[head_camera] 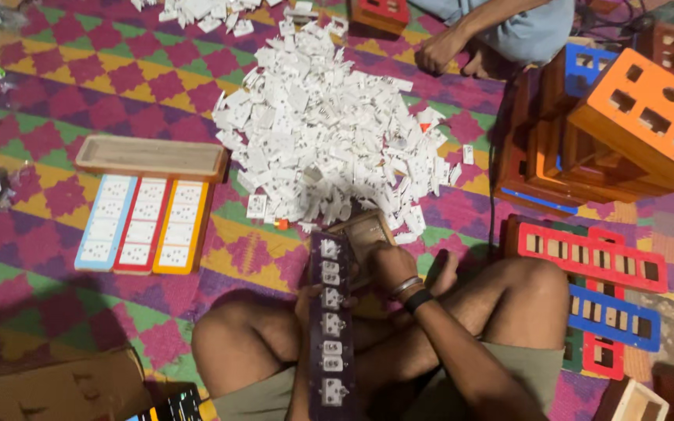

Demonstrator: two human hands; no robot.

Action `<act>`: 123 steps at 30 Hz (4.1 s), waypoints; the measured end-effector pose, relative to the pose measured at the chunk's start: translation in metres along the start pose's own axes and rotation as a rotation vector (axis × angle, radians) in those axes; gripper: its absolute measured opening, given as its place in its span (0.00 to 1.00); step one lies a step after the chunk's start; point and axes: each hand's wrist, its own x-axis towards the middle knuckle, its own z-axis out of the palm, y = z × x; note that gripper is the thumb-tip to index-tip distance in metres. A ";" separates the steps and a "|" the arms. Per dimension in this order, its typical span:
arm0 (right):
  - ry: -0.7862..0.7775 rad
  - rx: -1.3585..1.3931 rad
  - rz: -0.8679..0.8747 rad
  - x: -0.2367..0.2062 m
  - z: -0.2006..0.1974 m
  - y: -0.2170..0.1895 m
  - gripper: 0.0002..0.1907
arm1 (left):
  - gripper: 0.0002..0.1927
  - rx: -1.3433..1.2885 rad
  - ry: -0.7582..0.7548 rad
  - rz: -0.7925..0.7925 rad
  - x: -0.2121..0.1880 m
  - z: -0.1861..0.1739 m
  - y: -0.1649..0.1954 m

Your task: The person sits on a patterned mat and places white domino tiles one by one into the slots of colored plastic racks. They handle purple, blue, and red racks, picking tiles from a large pile and arranging them in the holders.

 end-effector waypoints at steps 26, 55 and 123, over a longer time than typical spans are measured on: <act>0.042 0.177 0.007 -0.003 0.025 -0.025 0.13 | 0.36 -0.147 -0.303 -0.015 -0.023 -0.003 0.015; -0.076 1.683 0.543 -0.016 0.025 -0.034 0.04 | 0.23 0.045 0.040 -0.099 -0.022 -0.055 0.004; -0.027 -0.120 0.177 -0.007 0.034 -0.033 0.07 | 0.32 -0.249 -0.118 -0.120 -0.033 -0.017 0.024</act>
